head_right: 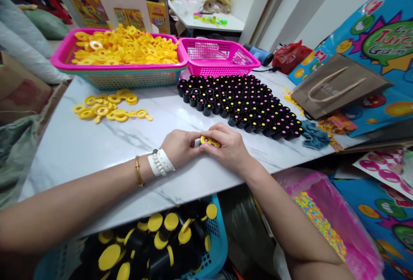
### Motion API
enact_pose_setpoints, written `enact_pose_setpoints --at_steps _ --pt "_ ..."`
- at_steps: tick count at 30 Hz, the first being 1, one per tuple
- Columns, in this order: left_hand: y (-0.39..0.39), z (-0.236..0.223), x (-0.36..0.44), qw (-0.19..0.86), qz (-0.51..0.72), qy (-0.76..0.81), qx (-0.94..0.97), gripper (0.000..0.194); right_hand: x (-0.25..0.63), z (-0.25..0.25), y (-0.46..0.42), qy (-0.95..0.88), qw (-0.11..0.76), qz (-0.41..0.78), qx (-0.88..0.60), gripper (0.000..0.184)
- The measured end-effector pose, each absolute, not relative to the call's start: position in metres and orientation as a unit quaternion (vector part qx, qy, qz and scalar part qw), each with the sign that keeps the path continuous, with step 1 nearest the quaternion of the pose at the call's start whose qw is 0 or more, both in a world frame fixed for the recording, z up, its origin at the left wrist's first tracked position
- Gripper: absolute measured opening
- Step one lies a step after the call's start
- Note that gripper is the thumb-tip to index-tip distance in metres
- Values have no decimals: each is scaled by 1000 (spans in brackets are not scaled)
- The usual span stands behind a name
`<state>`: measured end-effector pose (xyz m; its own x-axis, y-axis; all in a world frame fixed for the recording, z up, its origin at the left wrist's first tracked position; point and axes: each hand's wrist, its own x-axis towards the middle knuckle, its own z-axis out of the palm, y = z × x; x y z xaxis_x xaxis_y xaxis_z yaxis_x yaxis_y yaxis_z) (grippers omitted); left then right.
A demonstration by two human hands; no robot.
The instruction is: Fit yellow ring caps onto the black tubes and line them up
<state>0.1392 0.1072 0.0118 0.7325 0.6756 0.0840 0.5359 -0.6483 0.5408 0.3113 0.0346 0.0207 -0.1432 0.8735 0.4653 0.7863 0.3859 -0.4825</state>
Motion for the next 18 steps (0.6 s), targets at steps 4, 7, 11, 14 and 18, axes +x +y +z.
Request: enact_pose_setpoints --at_steps 4,7,11,14,18 --pt "118 23 138 336 120 320 878 34 309 26 36 -765 327 81 -550 20" --pt "125 33 138 560 37 310 767 34 307 27 35 -763 330 82 -549 17" --pt "121 32 143 661 44 345 665 33 305 22 31 -748 338 78 -565 16" --pt "114 27 148 664 81 353 655 25 306 15 30 -738 353 66 -571 19" --pt "108 27 149 692 90 357 622 22 305 8 26 -711 396 91 -573 27"
